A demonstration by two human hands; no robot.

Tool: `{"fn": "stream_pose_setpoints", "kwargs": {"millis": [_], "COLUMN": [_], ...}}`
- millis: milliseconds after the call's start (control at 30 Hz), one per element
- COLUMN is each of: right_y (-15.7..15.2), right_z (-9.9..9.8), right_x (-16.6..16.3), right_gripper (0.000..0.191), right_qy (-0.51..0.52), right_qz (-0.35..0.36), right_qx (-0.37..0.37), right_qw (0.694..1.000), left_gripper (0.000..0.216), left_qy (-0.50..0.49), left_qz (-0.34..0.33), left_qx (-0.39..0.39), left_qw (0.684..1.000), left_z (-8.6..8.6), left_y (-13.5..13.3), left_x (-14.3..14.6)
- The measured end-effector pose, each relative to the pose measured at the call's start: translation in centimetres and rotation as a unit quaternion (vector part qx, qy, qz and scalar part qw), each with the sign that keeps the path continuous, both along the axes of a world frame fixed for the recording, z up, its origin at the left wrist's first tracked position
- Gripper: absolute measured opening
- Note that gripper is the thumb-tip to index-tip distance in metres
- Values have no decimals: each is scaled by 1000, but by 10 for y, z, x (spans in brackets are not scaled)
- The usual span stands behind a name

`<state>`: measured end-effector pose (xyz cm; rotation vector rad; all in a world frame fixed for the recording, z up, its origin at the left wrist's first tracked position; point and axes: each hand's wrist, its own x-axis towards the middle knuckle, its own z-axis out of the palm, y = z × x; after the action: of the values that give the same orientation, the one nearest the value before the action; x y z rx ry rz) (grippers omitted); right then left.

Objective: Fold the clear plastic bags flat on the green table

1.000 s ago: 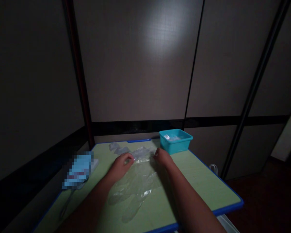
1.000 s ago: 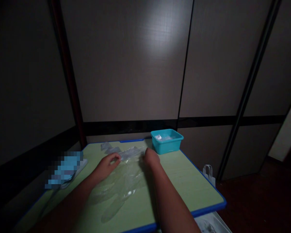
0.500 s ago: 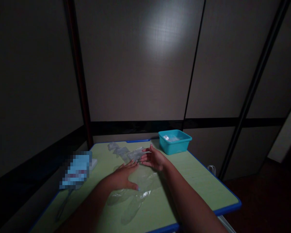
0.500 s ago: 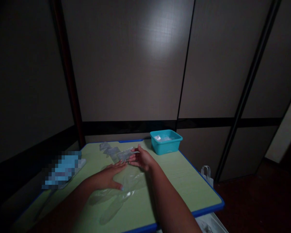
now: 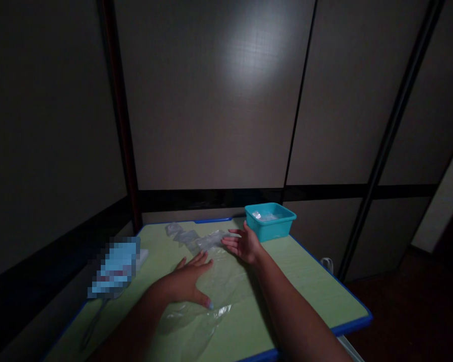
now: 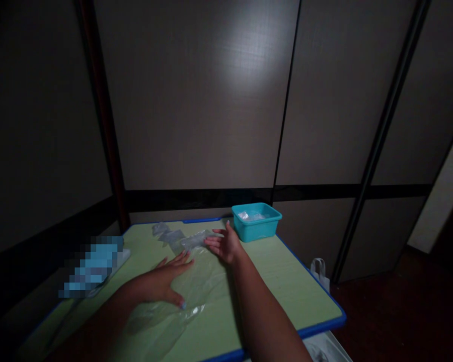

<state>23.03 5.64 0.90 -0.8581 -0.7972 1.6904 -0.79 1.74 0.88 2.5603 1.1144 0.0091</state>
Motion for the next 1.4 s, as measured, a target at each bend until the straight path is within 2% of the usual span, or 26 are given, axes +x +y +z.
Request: {"fn": "stream_pose_setpoints", "kwargs": {"millis": [167, 333, 433, 600, 767, 867, 967, 1033, 1067, 1100, 1167, 1267, 1333, 1400], "right_y": [-6, -8, -7, -7, -7, -6, -11, -18, -23, -28, -38, -50, -54, -55], "right_z": [-2, -3, -3, -3, -3, -2, 2, 5, 5, 5, 4, -1, -4, -7], "right_x": [-11, -17, -17, -17, -15, -16, -23, -31, -35, -39, -46, -55, -59, -61], "right_gripper": [57, 59, 58, 59, 56, 49, 40, 36, 37, 40, 49, 66, 67, 65], "right_qy": [-87, -92, -92, -90, -83, -85, -122, -192, -239, -292, -411, -560, -602, -619], "right_qz": [73, 110, 113, 105, 91, 26, -24, 6, 39, 77, 131, 135, 136, 150], "right_qx": [-32, -9, -7, -7, -13, 10, 79, 157, 202, 244, 308, 349, 355, 354], "right_qw": [993, 990, 989, 990, 992, 996, 989, 969, 949, 921, 848, 739, 702, 685], "left_gripper": [86, 78, 78, 83, 90, 95, 100, 101, 102, 102, 102, 105, 107, 110], "left_qy": [-56, -100, -95, -59, 3, 14, 15, 17, 17, 17, 20, 23, 24, 25], "left_qz": [10, -35, -29, 1, 55, 78, 85, 89, 92, 94, 97, 90, 84, 85], "left_qx": [11, 1, 1, -9, -9, 2, 12, 15, 17, 20, 25, 33, 36, 37], "left_qw": [998, 994, 995, 998, 998, 997, 996, 996, 995, 995, 995, 995, 996, 995], "left_z": [3, 6, 2, -7, -4, -4, -6, -8, -8, -9, -10, -11, -11, -11], "left_y": [-3, -7, -7, -1, -1, -3, -2, -1, 1, 2, 5, 8, 9, 8], "left_x": [3, 11, 13, 8, 4, 4, 4, 4, 4, 3, 2, 0, 0, 0]}}
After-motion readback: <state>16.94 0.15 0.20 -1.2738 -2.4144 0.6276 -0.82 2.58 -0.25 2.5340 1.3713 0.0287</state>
